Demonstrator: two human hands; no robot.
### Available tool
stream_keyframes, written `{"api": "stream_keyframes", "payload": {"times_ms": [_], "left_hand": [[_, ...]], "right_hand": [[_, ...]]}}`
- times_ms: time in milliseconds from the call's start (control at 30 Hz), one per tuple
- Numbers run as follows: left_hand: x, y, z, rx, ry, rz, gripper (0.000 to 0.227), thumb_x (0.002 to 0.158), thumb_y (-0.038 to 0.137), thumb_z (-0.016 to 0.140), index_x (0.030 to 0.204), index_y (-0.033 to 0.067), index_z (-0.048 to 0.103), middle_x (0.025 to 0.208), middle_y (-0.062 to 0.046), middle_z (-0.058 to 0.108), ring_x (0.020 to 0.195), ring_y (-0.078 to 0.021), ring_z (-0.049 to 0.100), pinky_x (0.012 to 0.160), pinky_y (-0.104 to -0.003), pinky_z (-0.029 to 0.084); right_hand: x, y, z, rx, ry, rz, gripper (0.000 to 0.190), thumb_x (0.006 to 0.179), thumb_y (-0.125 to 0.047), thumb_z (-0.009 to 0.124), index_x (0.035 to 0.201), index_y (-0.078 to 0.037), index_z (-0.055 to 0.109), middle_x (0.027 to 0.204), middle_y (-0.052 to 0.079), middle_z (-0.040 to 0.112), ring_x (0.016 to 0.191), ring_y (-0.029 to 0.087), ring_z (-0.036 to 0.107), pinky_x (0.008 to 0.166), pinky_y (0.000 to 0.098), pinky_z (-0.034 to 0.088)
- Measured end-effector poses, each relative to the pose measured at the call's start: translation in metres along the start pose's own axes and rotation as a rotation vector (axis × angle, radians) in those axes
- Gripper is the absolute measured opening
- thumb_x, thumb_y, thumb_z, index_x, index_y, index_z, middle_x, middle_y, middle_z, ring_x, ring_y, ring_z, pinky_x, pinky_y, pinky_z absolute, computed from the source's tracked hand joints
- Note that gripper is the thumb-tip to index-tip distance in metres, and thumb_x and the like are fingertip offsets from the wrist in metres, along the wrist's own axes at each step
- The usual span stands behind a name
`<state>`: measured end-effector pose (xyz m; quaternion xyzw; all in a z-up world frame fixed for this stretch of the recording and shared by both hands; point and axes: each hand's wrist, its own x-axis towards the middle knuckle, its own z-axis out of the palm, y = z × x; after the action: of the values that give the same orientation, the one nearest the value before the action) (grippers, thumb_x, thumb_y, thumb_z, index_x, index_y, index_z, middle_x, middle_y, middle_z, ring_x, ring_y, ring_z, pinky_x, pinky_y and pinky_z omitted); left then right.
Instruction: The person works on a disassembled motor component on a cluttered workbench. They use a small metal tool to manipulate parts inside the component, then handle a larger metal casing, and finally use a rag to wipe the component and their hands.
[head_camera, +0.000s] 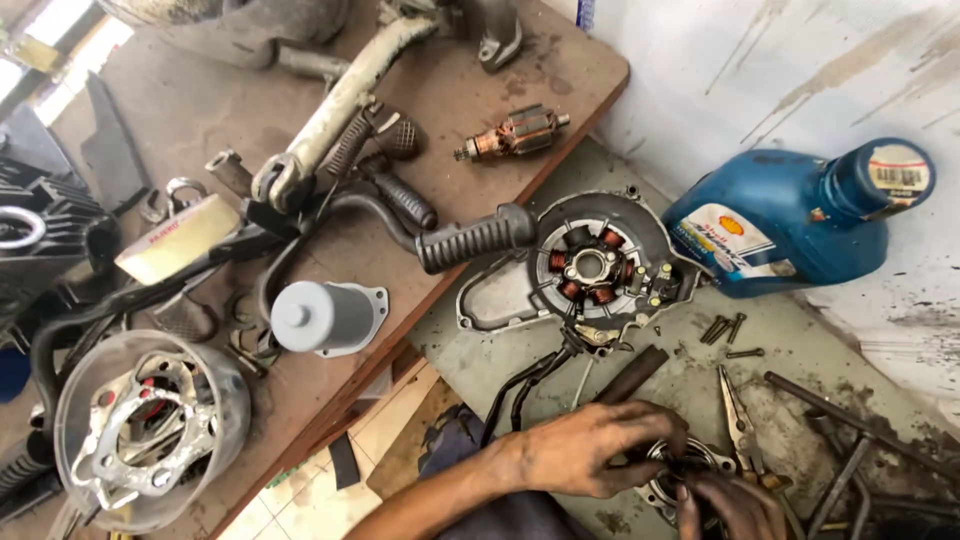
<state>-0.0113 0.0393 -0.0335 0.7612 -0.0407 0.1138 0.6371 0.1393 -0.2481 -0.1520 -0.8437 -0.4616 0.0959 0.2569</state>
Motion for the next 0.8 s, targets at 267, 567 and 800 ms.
{"api": "stream_keyframes", "payload": {"times_ms": [267,567,800], "left_hand": [[0.007,0.002,-0.004,0.234,-0.049,0.049,0.026,0.104,0.01,0.068,0.129,0.0043,0.061,0.13,-0.017,0.061,0.106,-0.0404,0.068,0.083,-0.043,0.06],[0.024,0.012,-0.014,0.245,-0.202,-0.125,0.03,0.096,0.008,0.072,0.125,0.0082,0.062,0.136,-0.021,0.058,0.081,-0.0386,0.072,0.067,-0.044,0.06],[0.023,0.009,-0.022,0.472,-0.53,-0.24,0.052,0.086,0.003,0.064,0.136,0.0145,0.058,0.149,-0.02,0.044,0.073,-0.0385,0.073,0.066,-0.047,0.062]], "right_hand": [[0.017,-0.07,-0.042,-0.004,0.292,-0.056,0.044,0.068,-0.031,0.084,0.107,-0.014,0.07,0.126,0.013,0.062,0.116,0.032,0.065,0.104,0.0461,0.052],[0.025,-0.109,-0.062,0.285,0.228,0.344,0.046,0.07,-0.01,0.085,0.113,-0.009,0.07,0.135,0.016,0.063,0.127,0.032,0.064,0.101,0.0442,0.056],[0.021,-0.098,-0.065,0.419,0.104,0.314,0.043,0.077,-0.01,0.082,0.118,-0.005,0.069,0.139,0.019,0.063,0.129,0.035,0.062,0.103,0.0467,0.055]]}}
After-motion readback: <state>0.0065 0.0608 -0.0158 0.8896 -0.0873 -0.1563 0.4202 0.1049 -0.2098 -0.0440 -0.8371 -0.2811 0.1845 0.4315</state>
